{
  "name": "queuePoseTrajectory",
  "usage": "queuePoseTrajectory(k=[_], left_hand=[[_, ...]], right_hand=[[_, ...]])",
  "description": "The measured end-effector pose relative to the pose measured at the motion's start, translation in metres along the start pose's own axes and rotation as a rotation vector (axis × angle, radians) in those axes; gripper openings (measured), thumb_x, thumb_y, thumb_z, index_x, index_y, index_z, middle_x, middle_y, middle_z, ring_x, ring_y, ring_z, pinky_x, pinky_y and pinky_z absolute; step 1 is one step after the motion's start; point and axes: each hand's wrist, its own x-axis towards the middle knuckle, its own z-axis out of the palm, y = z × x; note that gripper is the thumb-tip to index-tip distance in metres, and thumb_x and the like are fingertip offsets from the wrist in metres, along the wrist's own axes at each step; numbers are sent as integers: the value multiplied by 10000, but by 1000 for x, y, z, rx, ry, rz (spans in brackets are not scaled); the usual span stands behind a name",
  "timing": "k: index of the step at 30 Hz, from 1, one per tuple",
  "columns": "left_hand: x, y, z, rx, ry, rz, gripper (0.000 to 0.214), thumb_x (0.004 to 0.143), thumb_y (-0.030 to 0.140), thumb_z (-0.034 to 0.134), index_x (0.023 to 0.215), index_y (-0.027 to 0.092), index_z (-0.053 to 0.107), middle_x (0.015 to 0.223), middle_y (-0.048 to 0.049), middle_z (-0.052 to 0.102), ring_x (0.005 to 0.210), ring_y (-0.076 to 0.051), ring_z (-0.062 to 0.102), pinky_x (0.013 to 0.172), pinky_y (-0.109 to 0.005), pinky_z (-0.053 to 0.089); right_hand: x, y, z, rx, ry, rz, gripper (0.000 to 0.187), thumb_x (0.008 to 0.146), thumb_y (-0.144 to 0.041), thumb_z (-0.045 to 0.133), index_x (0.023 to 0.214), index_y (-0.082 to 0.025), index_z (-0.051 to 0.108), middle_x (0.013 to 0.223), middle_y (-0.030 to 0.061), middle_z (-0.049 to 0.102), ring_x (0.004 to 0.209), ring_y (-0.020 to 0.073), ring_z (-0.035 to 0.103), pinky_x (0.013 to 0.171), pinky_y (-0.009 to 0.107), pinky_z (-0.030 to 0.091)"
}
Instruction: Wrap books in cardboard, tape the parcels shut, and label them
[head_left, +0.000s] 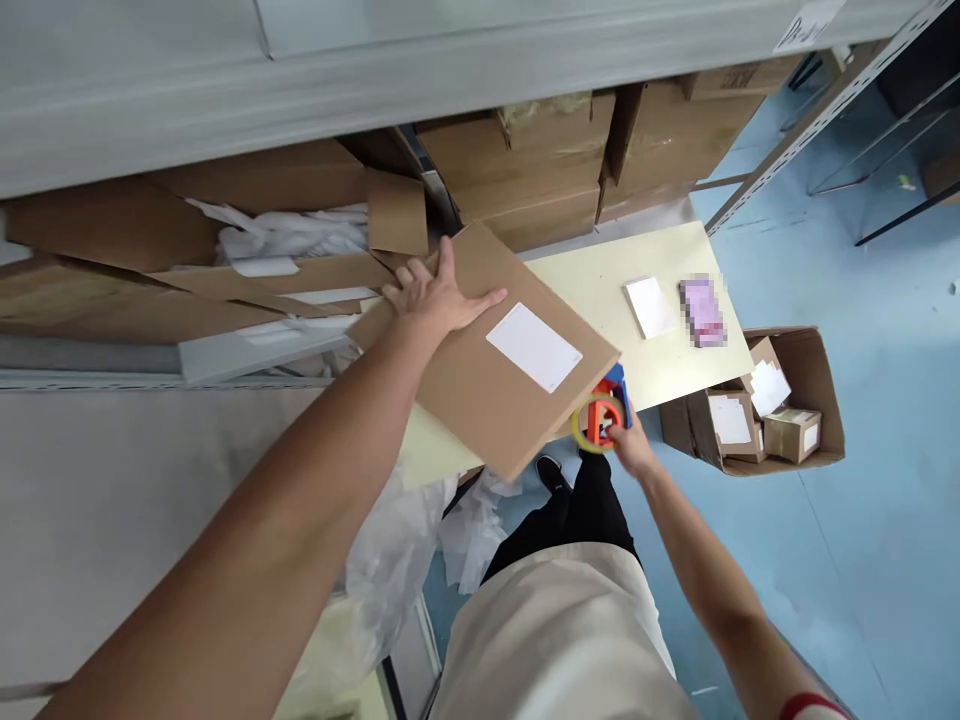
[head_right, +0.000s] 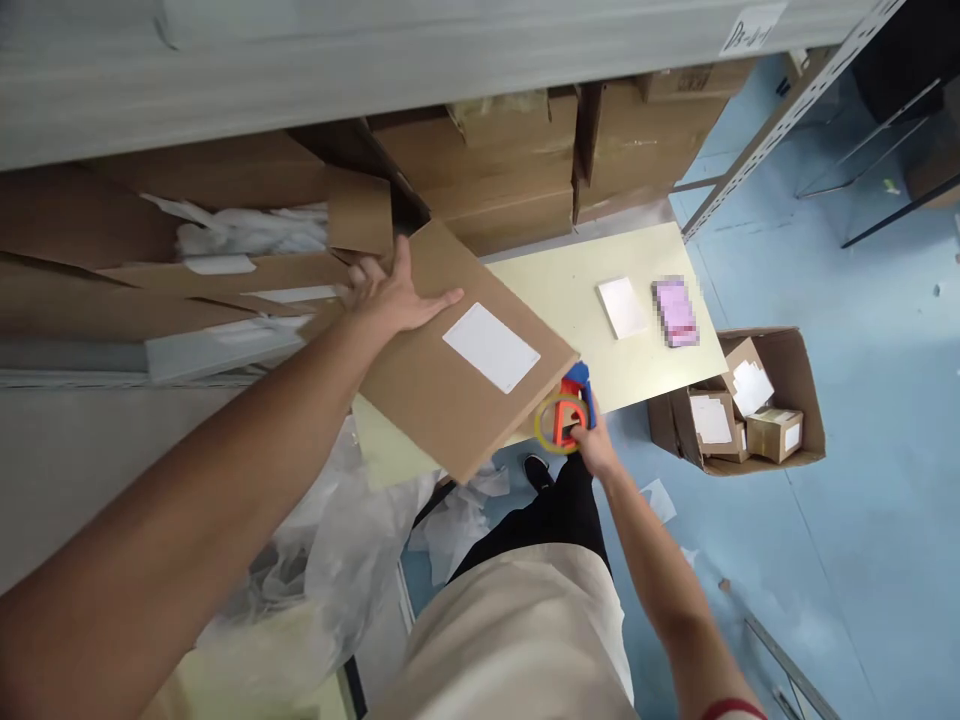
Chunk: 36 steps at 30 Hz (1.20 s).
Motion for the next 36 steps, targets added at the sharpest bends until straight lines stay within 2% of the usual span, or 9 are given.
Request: queuePoseTrajectory(k=[3,8,13,17,21,27,29,33,36], left_hand=[[-23,-27,2,-61,-20,-182,1230,639,844,503,1578,202,32,1551,-274,252,1393,-515,255,1052,-692,242],[-67,-34,16,-108,81,-302,1119,701,820,476,1576,231,104,1627,-244,43,1436,-526,167,1051,-724,224],[-96,21,33,-16,-41,158,1154,628,804,615,1563,274,195,1654,-171,22,1475,-502,-27,1093,-731,89],[-98,49,38,-6,-54,209,1146,613,784,659,1555,295,227,1654,-163,33,1475,-502,-45,1074,-754,70],[-96,50,38,8,-82,175,1166,614,766,678,1562,288,196,1653,-170,12,1472,-511,-33,1065,-759,87],[-99,50,39,10,-75,170,1156,643,755,662,1569,291,148,1653,-171,-4,1472,-509,-48,1061,-764,79],[-100,51,40,-2,-66,191,1145,656,764,643,1570,289,143,1654,-167,-18,1475,-502,-51,1062,-765,69],[-96,51,42,-41,-35,217,1162,650,776,634,1572,282,128,1653,-166,-43,1481,-479,-79,1070,-763,25],[-94,41,41,-164,-36,240,1094,693,774,584,1569,277,155,1655,-161,0,1495,-443,-63,1089,-746,11]], right_hand=[[67,-70,-11,-28,-7,21,720,520,-163,554,1233,-269,549,952,4,679,879,213,613,655,286,530],[167,-172,-2,-131,-344,153,551,551,-201,626,1100,-241,612,865,6,712,762,190,633,659,302,534],[210,-191,10,-250,-458,247,579,487,-128,615,1058,-224,625,800,-16,701,745,194,639,662,312,535],[219,-180,6,-301,-489,167,720,509,-105,576,1216,-240,594,849,-30,693,757,172,621,681,304,528],[198,-159,-15,-382,-483,70,850,560,-102,564,1397,-236,491,905,-16,695,747,158,603,691,305,528],[76,-107,-73,-624,-646,87,892,607,-69,578,1465,-267,441,1063,47,705,814,211,656,712,341,545],[47,-99,-68,-834,-642,-15,828,630,-72,602,1425,-279,503,1103,62,682,900,234,655,789,355,534],[23,-101,-18,-1305,-550,-252,695,731,-201,693,1395,-341,540,1032,86,625,854,250,651,792,354,504],[-1,-109,4,-1407,-569,-355,627,768,-274,701,1375,-347,561,1024,103,600,862,270,639,767,360,498]])
